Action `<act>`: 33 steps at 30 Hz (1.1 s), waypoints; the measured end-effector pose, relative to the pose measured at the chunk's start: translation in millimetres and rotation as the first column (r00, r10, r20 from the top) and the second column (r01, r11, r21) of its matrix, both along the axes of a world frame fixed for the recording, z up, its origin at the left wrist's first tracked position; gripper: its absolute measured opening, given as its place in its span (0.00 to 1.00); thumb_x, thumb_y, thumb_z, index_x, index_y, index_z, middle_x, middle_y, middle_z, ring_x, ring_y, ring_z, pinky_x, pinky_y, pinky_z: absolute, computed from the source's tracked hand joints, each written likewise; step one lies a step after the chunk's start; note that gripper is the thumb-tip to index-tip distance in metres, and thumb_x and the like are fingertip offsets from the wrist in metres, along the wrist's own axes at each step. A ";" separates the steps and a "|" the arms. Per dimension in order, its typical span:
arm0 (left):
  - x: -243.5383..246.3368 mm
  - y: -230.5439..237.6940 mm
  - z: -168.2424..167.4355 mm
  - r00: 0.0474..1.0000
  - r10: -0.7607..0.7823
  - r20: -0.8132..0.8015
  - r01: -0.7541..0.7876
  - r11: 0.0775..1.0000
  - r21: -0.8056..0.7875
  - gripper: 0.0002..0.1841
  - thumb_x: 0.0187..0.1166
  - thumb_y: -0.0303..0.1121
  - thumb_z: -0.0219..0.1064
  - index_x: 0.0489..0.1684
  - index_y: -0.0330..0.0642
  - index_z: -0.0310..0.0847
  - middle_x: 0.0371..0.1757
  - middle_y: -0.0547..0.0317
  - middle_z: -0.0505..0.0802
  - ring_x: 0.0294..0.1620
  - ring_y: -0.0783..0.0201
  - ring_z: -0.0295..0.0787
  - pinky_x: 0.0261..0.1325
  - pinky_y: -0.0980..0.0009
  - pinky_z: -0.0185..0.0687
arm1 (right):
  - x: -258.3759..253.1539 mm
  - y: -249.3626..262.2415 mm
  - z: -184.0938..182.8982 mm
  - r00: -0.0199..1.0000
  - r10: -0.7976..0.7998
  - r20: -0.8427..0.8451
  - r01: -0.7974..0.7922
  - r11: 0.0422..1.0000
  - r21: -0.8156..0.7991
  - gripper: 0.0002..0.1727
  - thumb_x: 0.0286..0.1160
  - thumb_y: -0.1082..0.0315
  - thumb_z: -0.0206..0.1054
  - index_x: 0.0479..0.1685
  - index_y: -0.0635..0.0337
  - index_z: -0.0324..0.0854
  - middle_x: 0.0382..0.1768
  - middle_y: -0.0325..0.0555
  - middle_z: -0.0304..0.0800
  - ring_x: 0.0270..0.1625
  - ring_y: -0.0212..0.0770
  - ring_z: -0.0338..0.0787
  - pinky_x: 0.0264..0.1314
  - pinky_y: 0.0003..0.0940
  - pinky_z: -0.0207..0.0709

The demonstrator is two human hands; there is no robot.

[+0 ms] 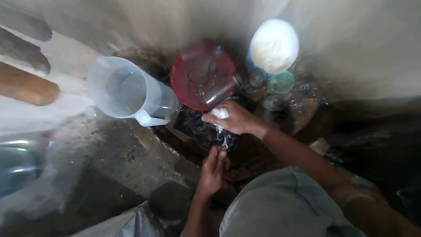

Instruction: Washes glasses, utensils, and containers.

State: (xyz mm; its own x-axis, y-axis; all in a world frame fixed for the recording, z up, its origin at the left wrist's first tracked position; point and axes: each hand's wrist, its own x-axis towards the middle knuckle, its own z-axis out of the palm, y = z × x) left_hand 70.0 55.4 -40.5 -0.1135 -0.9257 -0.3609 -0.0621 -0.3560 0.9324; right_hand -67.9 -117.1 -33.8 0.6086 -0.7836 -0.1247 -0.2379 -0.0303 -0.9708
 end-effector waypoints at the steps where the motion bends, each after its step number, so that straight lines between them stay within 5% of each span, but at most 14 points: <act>1: 0.3 0.0 -0.3 0.997 0.006 -0.080 -0.005 1.000 0.019 0.13 0.94 0.34 0.49 0.59 0.35 0.75 0.28 0.64 0.84 0.24 0.71 0.79 0.29 0.75 0.79 | -2.3 -4.9 -0.4 0.998 0.061 0.008 -0.061 0.998 -0.016 0.20 0.86 0.50 0.65 0.38 0.58 0.90 0.32 0.38 0.92 0.37 0.28 0.90 0.48 0.33 0.86; 3: -4.6 -1.2 -0.6 0.987 0.070 -0.144 -0.065 0.997 0.041 0.12 0.94 0.32 0.49 0.57 0.36 0.75 0.27 0.63 0.85 0.24 0.70 0.79 0.28 0.75 0.80 | -0.6 -0.5 5.3 0.997 0.045 -0.067 -0.045 0.999 -0.007 0.19 0.86 0.50 0.64 0.51 0.57 0.90 0.43 0.39 0.95 0.48 0.31 0.92 0.60 0.37 0.86; 6: -13.8 -7.2 1.7 0.987 0.159 -0.014 -0.158 0.986 0.054 0.10 0.92 0.30 0.52 0.59 0.37 0.77 0.27 0.64 0.84 0.24 0.72 0.78 0.28 0.77 0.78 | 16.3 38.8 8.4 0.942 -0.265 -0.207 0.254 0.964 -0.078 0.20 0.80 0.48 0.71 0.42 0.59 0.84 0.36 0.49 0.87 0.36 0.45 0.89 0.39 0.47 0.85; 7: -16.3 -7.2 0.7 0.985 0.163 0.052 -0.166 0.985 0.038 0.11 0.91 0.29 0.53 0.60 0.36 0.77 0.28 0.65 0.84 0.25 0.73 0.80 0.30 0.78 0.79 | 18.1 48.8 5.8 0.931 -0.318 -0.180 0.311 0.948 -0.065 0.20 0.78 0.49 0.72 0.44 0.60 0.84 0.41 0.51 0.86 0.40 0.47 0.88 0.42 0.48 0.85; 9: -21.2 -5.2 -1.4 0.967 0.153 0.202 -0.156 0.988 0.000 0.12 0.91 0.31 0.54 0.60 0.36 0.79 0.28 0.67 0.85 0.26 0.76 0.81 0.31 0.78 0.81 | 18.0 63.2 -4.7 0.892 -0.452 -0.002 0.445 0.877 0.181 0.17 0.82 0.51 0.70 0.47 0.59 0.84 0.36 0.47 0.89 0.30 0.40 0.89 0.30 0.38 0.87; 11: -26.6 -1.6 -8.8 0.937 0.164 0.310 -0.149 0.986 -0.071 0.11 0.92 0.34 0.55 0.54 0.37 0.81 0.24 0.69 0.84 0.22 0.77 0.79 0.28 0.79 0.80 | 17.5 69.9 -10.1 0.799 -0.598 0.072 0.435 0.656 0.617 0.26 0.84 0.37 0.60 0.50 0.52 0.83 0.28 0.44 0.84 0.21 0.37 0.84 0.22 0.34 0.83; 14: -35.8 3.2 -17.3 0.901 0.255 0.350 -0.207 0.964 -0.169 0.14 0.92 0.37 0.53 0.51 0.36 0.81 0.23 0.68 0.81 0.20 0.78 0.77 0.26 0.79 0.78 | 16.3 67.3 -2.2 0.714 -0.698 0.055 0.265 0.343 0.901 0.35 0.78 0.24 0.50 0.43 0.47 0.79 0.23 0.38 0.81 0.18 0.32 0.81 0.18 0.27 0.79; 16: -42.1 0.9 -16.3 0.885 0.354 0.303 -0.310 0.933 -0.184 0.14 0.93 0.36 0.52 0.55 0.35 0.80 0.30 0.67 0.86 0.28 0.80 0.81 0.34 0.80 0.82 | 16.4 71.0 -0.2 0.729 -0.679 0.083 0.255 0.382 0.888 0.39 0.80 0.24 0.44 0.48 0.51 0.81 0.29 0.43 0.86 0.27 0.37 0.87 0.28 0.32 0.85; 18: -41.5 -4.1 -11.7 0.887 0.417 0.199 -0.392 0.907 -0.153 0.17 0.91 0.28 0.53 0.70 0.32 0.77 0.51 0.58 0.93 0.49 0.75 0.91 0.57 0.74 0.89 | 21.0 81.8 -1.6 0.793 -0.600 0.103 0.361 0.600 0.714 0.36 0.87 0.32 0.44 0.58 0.55 0.82 0.41 0.49 0.94 0.40 0.43 0.95 0.42 0.41 0.92; 22: -23.0 -29.2 10.9 0.871 0.460 0.172 -0.464 0.886 -0.022 0.10 0.87 0.25 0.56 0.52 0.34 0.84 0.41 0.61 0.93 0.43 0.75 0.90 0.52 0.74 0.89 | 23.9 99.7 3.3 0.912 -0.410 -0.008 0.349 0.765 0.541 0.23 0.88 0.53 0.62 0.70 0.60 0.80 0.53 0.46 0.92 0.56 0.34 0.91 0.65 0.36 0.85; 25: -7.6 -27.3 16.4 0.919 0.336 0.205 -0.364 0.924 0.115 0.14 0.91 0.29 0.50 0.45 0.37 0.85 0.33 0.70 0.91 0.36 0.83 0.87 0.46 0.81 0.86 | 18.4 89.7 9.2 0.940 -0.338 0.037 0.270 0.809 0.523 0.21 0.85 0.59 0.67 0.68 0.62 0.81 0.52 0.46 0.92 0.55 0.33 0.91 0.64 0.35 0.85; 29: -9.7 -19.1 23.9 0.975 0.215 0.055 -0.221 0.956 0.191 0.17 0.93 0.31 0.42 0.69 0.35 0.71 0.49 0.68 0.89 0.50 0.84 0.86 0.59 0.81 0.85 | 8.2 89.9 18.1 0.908 -0.411 0.083 0.316 0.799 0.511 0.14 0.85 0.68 0.64 0.64 0.63 0.81 0.48 0.43 0.92 0.51 0.31 0.92 0.61 0.31 0.86; 32: -35.2 -16.9 25.1 0.999 0.033 0.009 -0.034 0.979 0.203 0.19 0.93 0.31 0.48 0.76 0.34 0.70 0.48 0.62 0.90 0.42 0.77 0.88 0.48 0.76 0.88 | -10.4 78.6 21.2 0.738 -0.665 0.113 0.517 0.665 0.538 0.10 0.87 0.71 0.57 0.60 0.61 0.78 0.30 0.43 0.90 0.31 0.37 0.92 0.41 0.38 0.92; 33: -45.1 -12.8 16.1 0.998 -0.058 0.016 0.054 0.987 0.149 0.16 0.93 0.31 0.51 0.70 0.33 0.75 0.46 0.61 0.91 0.42 0.75 0.88 0.49 0.75 0.87 | -23.9 69.0 24.7 0.695 -0.713 0.089 0.598 0.643 0.480 0.12 0.85 0.71 0.57 0.61 0.60 0.77 0.30 0.41 0.87 0.28 0.35 0.88 0.34 0.35 0.89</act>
State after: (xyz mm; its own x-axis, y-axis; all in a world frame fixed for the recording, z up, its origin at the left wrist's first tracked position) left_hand 24.9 42.6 -24.3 -0.1549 -0.8542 -0.4964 -0.1042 -0.4855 0.8680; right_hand -91.8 -48.1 -9.1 0.0046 -0.9026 -0.4304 0.2041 0.4222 -0.8832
